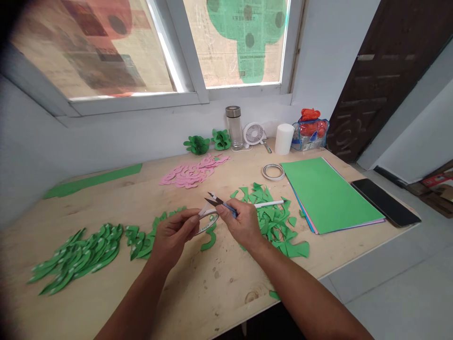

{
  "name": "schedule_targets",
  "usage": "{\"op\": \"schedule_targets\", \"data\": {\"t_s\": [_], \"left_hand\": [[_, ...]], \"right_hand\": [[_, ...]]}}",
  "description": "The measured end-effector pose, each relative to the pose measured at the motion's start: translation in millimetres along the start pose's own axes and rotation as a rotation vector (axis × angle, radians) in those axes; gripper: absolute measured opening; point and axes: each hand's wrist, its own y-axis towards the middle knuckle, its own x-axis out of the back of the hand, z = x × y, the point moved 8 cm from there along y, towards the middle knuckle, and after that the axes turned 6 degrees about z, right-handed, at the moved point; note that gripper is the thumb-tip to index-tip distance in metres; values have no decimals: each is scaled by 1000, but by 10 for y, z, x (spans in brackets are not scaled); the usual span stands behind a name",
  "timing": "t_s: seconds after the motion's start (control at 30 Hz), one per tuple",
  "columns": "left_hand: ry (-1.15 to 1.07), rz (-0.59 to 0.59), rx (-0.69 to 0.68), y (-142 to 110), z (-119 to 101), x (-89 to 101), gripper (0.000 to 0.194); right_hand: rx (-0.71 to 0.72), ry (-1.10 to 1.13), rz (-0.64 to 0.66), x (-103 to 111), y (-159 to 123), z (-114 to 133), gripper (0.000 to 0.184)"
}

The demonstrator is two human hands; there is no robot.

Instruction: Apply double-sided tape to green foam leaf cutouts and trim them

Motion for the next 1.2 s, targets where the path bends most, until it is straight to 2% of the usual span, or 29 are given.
{"op": "schedule_targets", "data": {"t_s": [0.37, 0.67, 0.9, 1.2], "left_hand": [[-9, 15, 24, 3, 25, -16, 18], [-36, 6, 25, 10, 25, 7, 18], [-156, 21, 10, 8, 51, 2, 17], [-113, 15, 32, 7, 66, 1, 21]], "right_hand": [[25, 10, 26, -20, -6, 35, 39], [-10, 63, 30, -26, 1, -14, 42], [-76, 206, 29, -34, 23, -89, 49], [-155, 391, 126, -178, 21, -146, 54]]}}
